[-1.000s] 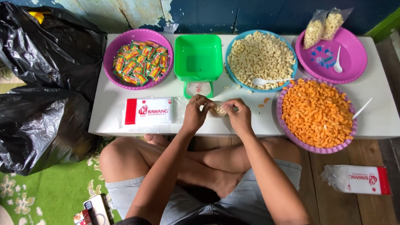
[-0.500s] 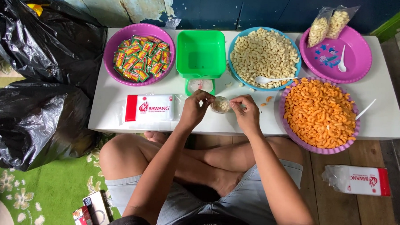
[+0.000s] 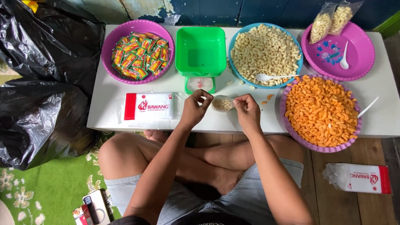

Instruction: Manually filling small plastic bags with snacks using a spoon and weighing them on a small scale.

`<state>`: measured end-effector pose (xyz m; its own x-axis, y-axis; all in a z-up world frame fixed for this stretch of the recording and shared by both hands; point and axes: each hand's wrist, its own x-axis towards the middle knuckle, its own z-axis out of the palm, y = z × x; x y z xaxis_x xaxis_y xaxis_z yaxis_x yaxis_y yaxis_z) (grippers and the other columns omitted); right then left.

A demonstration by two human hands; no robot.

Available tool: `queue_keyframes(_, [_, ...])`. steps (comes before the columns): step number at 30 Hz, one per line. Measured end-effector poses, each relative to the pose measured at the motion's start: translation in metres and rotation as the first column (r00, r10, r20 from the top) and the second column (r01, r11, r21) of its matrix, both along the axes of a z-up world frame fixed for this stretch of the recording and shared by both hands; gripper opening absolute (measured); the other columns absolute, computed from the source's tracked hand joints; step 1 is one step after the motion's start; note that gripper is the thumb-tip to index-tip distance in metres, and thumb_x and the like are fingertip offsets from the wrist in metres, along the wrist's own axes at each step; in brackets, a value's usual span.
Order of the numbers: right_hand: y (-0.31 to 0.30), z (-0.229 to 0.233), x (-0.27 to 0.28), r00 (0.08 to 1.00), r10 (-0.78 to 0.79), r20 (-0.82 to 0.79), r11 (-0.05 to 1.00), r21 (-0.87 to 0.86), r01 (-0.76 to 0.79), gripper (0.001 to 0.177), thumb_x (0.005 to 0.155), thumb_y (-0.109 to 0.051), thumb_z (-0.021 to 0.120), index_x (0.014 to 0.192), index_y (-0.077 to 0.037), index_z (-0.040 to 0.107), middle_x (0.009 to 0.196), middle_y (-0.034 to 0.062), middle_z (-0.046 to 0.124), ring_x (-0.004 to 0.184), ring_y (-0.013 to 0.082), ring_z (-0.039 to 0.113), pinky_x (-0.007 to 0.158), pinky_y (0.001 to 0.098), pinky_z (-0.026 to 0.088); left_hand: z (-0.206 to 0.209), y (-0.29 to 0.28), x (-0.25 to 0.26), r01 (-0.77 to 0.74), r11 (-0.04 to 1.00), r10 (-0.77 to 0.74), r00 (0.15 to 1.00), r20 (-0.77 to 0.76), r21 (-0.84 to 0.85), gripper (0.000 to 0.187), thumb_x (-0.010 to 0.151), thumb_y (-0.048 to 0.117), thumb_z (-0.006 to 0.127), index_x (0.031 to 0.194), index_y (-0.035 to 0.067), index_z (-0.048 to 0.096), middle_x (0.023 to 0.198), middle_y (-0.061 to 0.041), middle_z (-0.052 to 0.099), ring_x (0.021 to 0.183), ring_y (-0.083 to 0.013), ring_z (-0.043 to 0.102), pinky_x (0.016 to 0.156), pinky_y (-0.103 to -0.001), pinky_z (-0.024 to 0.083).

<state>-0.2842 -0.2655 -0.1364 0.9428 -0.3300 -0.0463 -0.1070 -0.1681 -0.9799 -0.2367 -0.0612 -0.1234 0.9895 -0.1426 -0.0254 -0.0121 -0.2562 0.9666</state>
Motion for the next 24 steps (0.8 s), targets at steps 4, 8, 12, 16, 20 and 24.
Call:
queue_keyframes(4, [0.001, -0.021, 0.007, 1.000, -0.024, 0.006, 0.997, 0.069, 0.024, 0.003, 0.100, -0.008, 0.066, 0.098, -0.009, 0.065, 0.077, -0.0015, 0.056, 0.065, 0.0076, 0.053, 0.062, 0.0213, 0.047, -0.015, -0.002, 0.004, -0.051, 0.998, 0.043, 0.979, -0.197, -0.036, 0.011, 0.095, 0.025, 0.069, 0.096, 0.016, 0.073, 0.080, -0.002, 0.066, 0.066, -0.0133, 0.060, 0.064, -0.030, 0.052])
queue_keyframes(8, [-0.002, -0.009, 0.004, 1.000, -0.021, 0.017, 0.991, 0.133, 0.019, 0.003, 0.099, -0.004, 0.064, 0.101, -0.007, 0.064, 0.080, -0.0006, 0.057, 0.064, 0.0082, 0.054, 0.065, 0.0217, 0.050, -0.009, 0.000, 0.004, -0.098, 0.993, 0.082, 0.975, -0.205, -0.066, 0.016, 0.100, 0.022, 0.060, 0.100, 0.007, 0.067, 0.098, -0.013, 0.071, 0.075, -0.0202, 0.067, 0.069, -0.034, 0.054])
queue_keyframes(12, [-0.009, -0.006, 0.001, 0.998, 0.052, 0.023, 0.994, 0.099, -0.054, 0.002, 0.102, -0.005, 0.063, 0.103, -0.006, 0.064, 0.082, 0.0022, 0.059, 0.065, 0.0099, 0.059, 0.067, 0.0236, 0.053, 0.023, -0.003, -0.005, -0.001, 0.997, -0.010, 0.989, -0.150, -0.072, 0.032, 0.100, 0.030, 0.064, 0.122, 0.007, 0.063, 0.120, -0.020, 0.066, 0.088, -0.0289, 0.071, 0.082, -0.044, 0.057])
queue_keyframes(16, [-0.010, -0.005, 0.002, 0.998, 0.055, 0.030, 0.992, 0.115, -0.058, 0.002, 0.104, -0.005, 0.060, 0.104, -0.007, 0.062, 0.083, 0.0016, 0.057, 0.066, 0.0096, 0.057, 0.067, 0.0240, 0.052, 0.011, -0.009, 0.000, 0.150, 0.988, -0.152, 0.986, 0.070, 0.031, 0.057, 0.083, 0.031, 0.087, 0.130, 0.009, 0.061, 0.123, -0.023, 0.061, 0.091, -0.0436, 0.070, 0.085, -0.053, 0.056])
queue_keyframes(20, [-0.008, 0.014, -0.004, 0.988, 0.137, 0.070, 0.988, -0.079, -0.132, 0.032, 0.097, -0.014, 0.071, 0.124, -0.006, 0.057, 0.103, 0.0070, 0.056, 0.088, 0.0163, 0.056, 0.072, 0.0278, 0.052, -0.002, -0.017, 0.005, 0.119, 0.987, -0.132, 0.983, 0.128, 0.106, 0.008, 0.092, 0.010, 0.072, 0.098, 0.016, 0.072, 0.101, -0.005, 0.069, 0.080, -0.0277, 0.072, 0.076, -0.041, 0.056])
queue_keyframes(24, [-0.021, -0.007, 0.012, 0.990, 0.144, -0.001, 0.904, -0.408, -0.132, 0.008, 0.093, -0.015, 0.076, 0.100, -0.015, 0.072, 0.093, 0.0010, 0.064, 0.090, 0.0179, 0.065, 0.073, 0.0296, 0.053, -0.010, -0.017, 0.007, 0.111, 0.992, -0.115, 0.991, 0.064, 0.067, 0.012, 0.093, 0.010, 0.069, 0.102, 0.018, 0.070, 0.098, -0.004, 0.074, 0.084, -0.0227, 0.073, 0.074, -0.036, 0.054])
